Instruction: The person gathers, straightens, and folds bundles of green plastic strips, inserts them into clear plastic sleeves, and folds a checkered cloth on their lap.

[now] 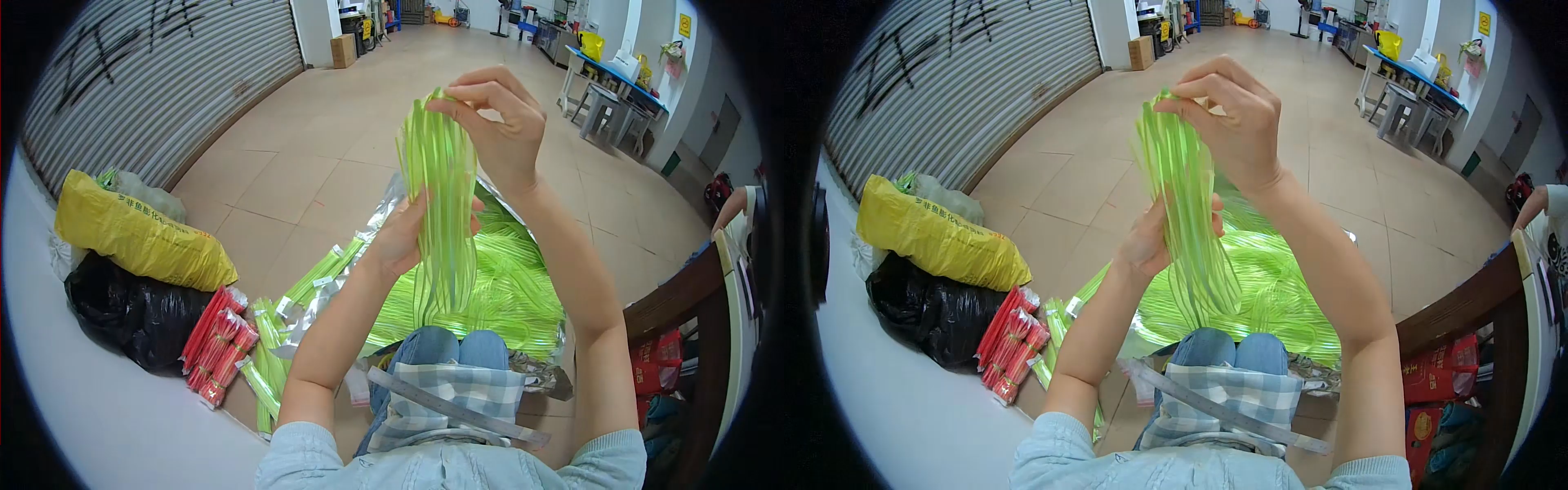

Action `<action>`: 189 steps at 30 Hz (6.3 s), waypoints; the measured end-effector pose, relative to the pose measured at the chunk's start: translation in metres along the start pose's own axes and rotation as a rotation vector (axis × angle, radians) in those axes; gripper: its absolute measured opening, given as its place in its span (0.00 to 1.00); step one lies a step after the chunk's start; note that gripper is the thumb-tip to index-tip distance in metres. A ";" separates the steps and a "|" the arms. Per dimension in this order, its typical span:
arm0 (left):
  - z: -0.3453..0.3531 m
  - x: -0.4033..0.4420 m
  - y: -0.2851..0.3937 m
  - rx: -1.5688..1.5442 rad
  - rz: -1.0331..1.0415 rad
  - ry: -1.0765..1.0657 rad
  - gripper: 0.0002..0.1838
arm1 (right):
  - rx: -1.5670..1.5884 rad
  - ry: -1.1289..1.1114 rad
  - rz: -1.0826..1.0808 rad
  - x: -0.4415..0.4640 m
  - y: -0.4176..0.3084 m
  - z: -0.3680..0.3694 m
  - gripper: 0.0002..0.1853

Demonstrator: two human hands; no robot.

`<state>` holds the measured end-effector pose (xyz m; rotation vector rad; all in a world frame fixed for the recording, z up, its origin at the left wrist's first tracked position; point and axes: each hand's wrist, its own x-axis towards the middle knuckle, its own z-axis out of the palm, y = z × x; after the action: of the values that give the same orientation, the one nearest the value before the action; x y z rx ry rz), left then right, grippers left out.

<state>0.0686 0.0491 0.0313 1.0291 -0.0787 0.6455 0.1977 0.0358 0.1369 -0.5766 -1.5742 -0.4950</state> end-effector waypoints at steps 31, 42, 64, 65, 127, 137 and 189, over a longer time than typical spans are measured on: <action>-0.019 0.010 0.010 0.023 0.333 0.457 0.10 | 0.367 -0.295 0.392 0.016 0.003 0.002 0.06; -0.006 0.006 0.003 -0.069 0.295 0.544 0.09 | 0.205 -0.168 0.432 0.013 -0.005 0.003 0.09; -0.002 0.011 0.014 0.115 0.384 0.427 0.05 | 0.197 -0.451 0.554 0.013 -0.014 -0.001 0.09; -0.001 0.010 0.014 0.117 0.399 0.431 0.05 | 0.159 -0.416 0.469 0.012 -0.013 -0.001 0.08; 0.002 0.008 0.094 0.482 0.031 -0.002 0.27 | 0.301 -0.182 0.535 0.032 -0.012 0.022 0.16; -0.013 0.014 0.129 0.857 0.072 0.149 0.27 | 0.533 -0.548 1.152 -0.065 -0.023 0.006 0.07; -0.214 -0.073 -0.143 -0.381 -0.065 0.826 0.21 | 0.829 -1.058 1.321 -0.336 0.023 0.053 0.17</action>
<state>0.0361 0.1402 -0.2179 0.3445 0.5338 0.9110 0.1877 0.0630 -0.2028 -1.1028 -1.6957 1.6031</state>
